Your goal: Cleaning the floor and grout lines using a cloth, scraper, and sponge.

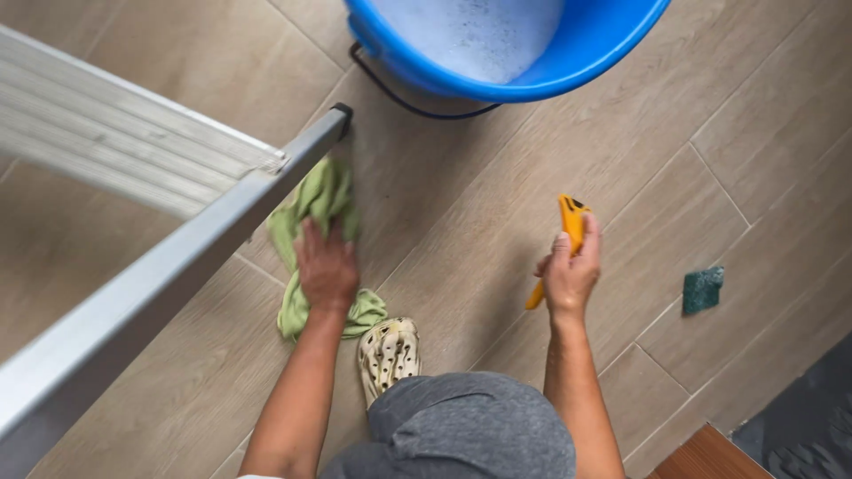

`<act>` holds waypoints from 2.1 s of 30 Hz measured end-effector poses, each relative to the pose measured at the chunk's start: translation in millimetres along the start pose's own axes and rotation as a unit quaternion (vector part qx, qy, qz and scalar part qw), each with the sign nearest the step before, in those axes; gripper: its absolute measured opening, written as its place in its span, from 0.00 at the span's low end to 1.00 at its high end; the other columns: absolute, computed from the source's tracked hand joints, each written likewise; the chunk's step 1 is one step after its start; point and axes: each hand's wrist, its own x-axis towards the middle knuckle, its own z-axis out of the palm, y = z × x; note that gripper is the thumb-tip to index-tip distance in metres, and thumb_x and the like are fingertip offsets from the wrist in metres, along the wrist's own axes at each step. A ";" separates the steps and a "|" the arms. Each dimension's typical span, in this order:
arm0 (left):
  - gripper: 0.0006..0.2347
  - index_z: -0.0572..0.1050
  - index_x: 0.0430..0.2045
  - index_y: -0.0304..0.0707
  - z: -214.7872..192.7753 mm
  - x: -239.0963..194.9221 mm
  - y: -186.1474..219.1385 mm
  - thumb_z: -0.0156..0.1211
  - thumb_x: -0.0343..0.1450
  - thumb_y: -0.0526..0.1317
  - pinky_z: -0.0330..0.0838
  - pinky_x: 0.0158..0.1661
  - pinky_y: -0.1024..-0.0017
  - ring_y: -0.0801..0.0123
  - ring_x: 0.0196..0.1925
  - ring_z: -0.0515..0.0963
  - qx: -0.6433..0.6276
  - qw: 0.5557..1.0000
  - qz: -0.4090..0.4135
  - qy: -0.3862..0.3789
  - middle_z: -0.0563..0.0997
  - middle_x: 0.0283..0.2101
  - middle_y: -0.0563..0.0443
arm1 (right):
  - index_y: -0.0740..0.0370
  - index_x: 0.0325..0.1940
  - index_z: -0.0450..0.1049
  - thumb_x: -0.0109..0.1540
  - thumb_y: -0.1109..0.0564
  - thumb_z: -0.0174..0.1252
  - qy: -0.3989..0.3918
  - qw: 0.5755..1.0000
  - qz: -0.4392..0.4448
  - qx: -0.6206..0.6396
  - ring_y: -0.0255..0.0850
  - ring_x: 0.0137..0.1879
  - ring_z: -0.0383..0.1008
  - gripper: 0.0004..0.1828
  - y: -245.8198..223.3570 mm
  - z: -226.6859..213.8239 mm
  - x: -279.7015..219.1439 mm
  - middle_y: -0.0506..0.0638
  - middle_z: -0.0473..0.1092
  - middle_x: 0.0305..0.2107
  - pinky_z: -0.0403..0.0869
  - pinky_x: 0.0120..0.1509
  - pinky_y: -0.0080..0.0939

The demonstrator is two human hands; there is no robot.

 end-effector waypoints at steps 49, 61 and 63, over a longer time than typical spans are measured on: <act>0.23 0.66 0.70 0.46 7.5 -30.4 2.7 0.48 0.78 0.48 0.51 0.73 0.52 0.51 0.77 0.60 0.013 0.994 0.022 0.106 0.70 0.68 0.32 | 0.37 0.68 0.68 0.69 0.49 0.50 -0.231 0.855 -0.201 -0.419 0.63 0.41 0.78 0.22 25.4 126.1 -60.5 0.61 0.73 0.44 0.77 0.44 0.62; 0.22 0.64 0.71 0.47 13.8 -21.5 -3.9 0.44 0.79 0.49 0.48 0.74 0.52 0.52 0.78 0.57 0.011 0.994 0.019 0.108 0.67 0.71 0.34 | 0.37 0.70 0.65 0.71 0.51 0.45 -0.246 0.860 -0.186 -0.406 0.58 0.39 0.80 0.22 13.0 137.9 -65.0 0.64 0.72 0.47 0.79 0.40 0.57; 0.22 0.63 0.70 0.47 12.2 -24.2 -2.8 0.43 0.79 0.49 0.47 0.73 0.53 0.52 0.78 0.57 0.004 0.994 0.019 0.112 0.67 0.71 0.34 | 0.33 0.70 0.64 0.69 0.48 0.46 -0.258 0.841 -0.148 -0.452 0.59 0.42 0.80 0.23 23.8 135.9 -68.0 0.63 0.72 0.48 0.79 0.42 0.59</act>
